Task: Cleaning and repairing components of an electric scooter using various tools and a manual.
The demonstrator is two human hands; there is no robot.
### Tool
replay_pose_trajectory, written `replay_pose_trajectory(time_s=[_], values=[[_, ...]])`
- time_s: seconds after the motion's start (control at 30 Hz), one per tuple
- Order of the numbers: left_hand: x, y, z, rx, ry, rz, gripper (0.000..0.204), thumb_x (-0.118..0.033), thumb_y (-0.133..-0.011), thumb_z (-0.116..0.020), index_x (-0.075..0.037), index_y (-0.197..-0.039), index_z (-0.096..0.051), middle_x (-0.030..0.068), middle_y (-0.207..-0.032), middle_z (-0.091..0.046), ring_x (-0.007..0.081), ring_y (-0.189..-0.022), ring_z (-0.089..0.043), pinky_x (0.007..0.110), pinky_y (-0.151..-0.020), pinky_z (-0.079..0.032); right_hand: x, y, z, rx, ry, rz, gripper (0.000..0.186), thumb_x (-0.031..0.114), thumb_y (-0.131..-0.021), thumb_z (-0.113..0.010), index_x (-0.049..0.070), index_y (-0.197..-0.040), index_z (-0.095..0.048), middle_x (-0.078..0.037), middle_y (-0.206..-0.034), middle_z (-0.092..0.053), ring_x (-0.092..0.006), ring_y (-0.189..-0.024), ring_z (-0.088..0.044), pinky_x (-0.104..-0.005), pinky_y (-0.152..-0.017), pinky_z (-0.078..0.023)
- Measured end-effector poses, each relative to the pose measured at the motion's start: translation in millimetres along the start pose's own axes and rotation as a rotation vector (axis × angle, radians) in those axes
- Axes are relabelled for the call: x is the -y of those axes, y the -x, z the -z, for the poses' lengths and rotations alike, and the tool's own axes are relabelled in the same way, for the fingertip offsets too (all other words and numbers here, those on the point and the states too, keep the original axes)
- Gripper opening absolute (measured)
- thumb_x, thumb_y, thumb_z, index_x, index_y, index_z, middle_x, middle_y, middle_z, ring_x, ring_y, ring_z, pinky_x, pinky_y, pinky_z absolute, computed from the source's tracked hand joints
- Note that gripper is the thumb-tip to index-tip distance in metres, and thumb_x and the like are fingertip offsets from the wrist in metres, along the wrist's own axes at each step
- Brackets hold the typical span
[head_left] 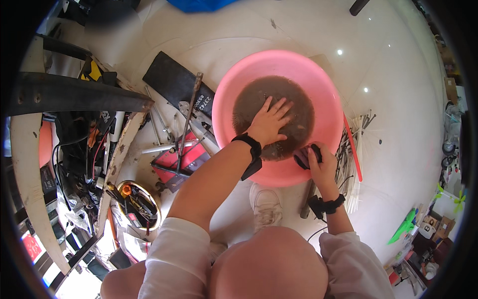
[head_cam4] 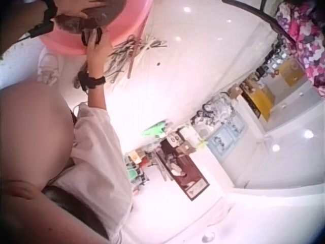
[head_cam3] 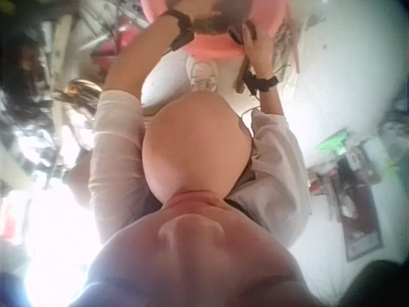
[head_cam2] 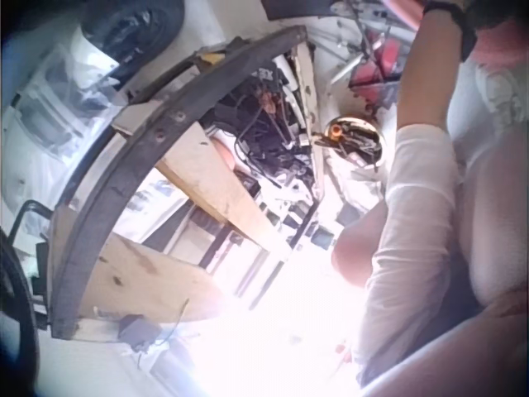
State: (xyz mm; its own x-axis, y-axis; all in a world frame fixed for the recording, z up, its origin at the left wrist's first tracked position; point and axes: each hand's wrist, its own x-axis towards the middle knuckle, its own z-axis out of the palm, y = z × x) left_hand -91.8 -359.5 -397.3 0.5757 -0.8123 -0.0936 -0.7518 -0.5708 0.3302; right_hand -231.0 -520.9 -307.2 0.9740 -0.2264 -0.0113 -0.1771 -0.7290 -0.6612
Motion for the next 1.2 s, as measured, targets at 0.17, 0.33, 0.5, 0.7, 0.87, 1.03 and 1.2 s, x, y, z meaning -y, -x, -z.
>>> replay_pose_trajectory(time_s=[0.17,0.33,0.5,0.7,0.87,1.03,1.2], values=[[1.6,-12.0,16.6,0.06,-0.198,0.379,0.068,-0.054,-0.084,-0.053,-0.017,-0.139,-0.04,0.0112,-0.153,-0.012,0.0275,-0.142,-0.006,0.05,-0.113,-0.005,-2.5,1.3,-5.0,-0.06,-0.028,0.081,0.016,0.01,-0.084,-0.062,0.002,-0.098,-0.059,-0.014,-0.079,-0.065,-0.0276,-0.071,-0.065,-0.0319,-0.064,-0.049],[2.2,-11.0,2.9,0.119,-0.019,0.216,0.071,-0.054,-0.083,-0.054,-0.016,-0.14,-0.037,0.012,-0.151,-0.018,0.0289,-0.141,-0.011,0.051,-0.112,-0.008,-6.3,0.8,-10.3,-0.074,0.028,0.112,0.016,0.011,-0.083,-0.063,0.003,-0.096,-0.06,-0.013,-0.079,-0.065,-0.0307,-0.069,-0.064,-0.0341,-0.062,-0.05],[-9.5,-3.0,9.2,0.031,0.095,0.029,0.068,-0.049,-0.082,-0.058,-0.012,-0.137,-0.042,0.0145,-0.148,-0.024,0.0312,-0.139,-0.018,0.053,-0.11,-0.016,-4.2,-2.1,-12.0,-0.062,0.05,0.13,0.016,0.011,-0.082,-0.063,0.003,-0.096,-0.06,-0.013,-0.077,-0.065,-0.0306,-0.068,-0.064,-0.0343,-0.06,-0.05],[6.8,-1.1,45.8,0.062,1.366,0.379,0.05,-0.046,-0.09,-0.052,-0.005,-0.117,-0.061,0.0139,-0.138,-0.043,0.0287,-0.13,-0.037,0.043,-0.105,-0.031,0.8,-2.3,-9.2,-0.085,0.055,0.161,0.016,0.01,-0.082,-0.063,0.003,-0.096,-0.06,-0.012,-0.074,-0.065,-0.0308,-0.066,-0.064,-0.0347,-0.058,-0.049],[14.0,25.3,69.0,0.1,2.303,0.404,0.087,-0.072,-0.087,-0.025,-0.01,-0.148,-0.012,0.01,-0.155,-0.008,0.0266,-0.141,-0.013,0.046,-0.113,-0.013,-1.6,6.9,-12.3,-0.069,0.089,0.224,0.019,0.01,-0.08,-0.064,0.004,-0.098,-0.059,-0.013,-0.082,-0.065,-0.0308,-0.072,-0.063,-0.0372,-0.063,-0.049],[15.2,33.5,64.9,-0.093,2.431,0.446,0.089,-0.072,-0.087,-0.026,-0.009,-0.148,-0.01,0.0106,-0.155,-0.003,0.0262,-0.143,-0.003,0.049,-0.113,-0.007,6.9,23.5,-24.1,0.05,0.148,0.345,0.023,0.008,-0.078,-0.065,0.005,-0.099,-0.058,-0.014,-0.089,-0.063,-0.0324,-0.079,-0.061,-0.0399,-0.069,-0.048],[5.2,33.1,64.7,-0.256,2.395,0.487,0.088,-0.07,-0.087,-0.025,-0.008,-0.148,-0.01,0.0094,-0.155,-0.004,0.0239,-0.143,-0.005,0.049,-0.113,-0.008,39.7,14.2,-22.2,-0.155,-0.306,-0.002,0.022,0.008,-0.08,-0.064,0.004,-0.1,-0.056,-0.01,-0.082,-0.058,-0.0253,-0.075,-0.058,-0.0323,-0.072,-0.046]])
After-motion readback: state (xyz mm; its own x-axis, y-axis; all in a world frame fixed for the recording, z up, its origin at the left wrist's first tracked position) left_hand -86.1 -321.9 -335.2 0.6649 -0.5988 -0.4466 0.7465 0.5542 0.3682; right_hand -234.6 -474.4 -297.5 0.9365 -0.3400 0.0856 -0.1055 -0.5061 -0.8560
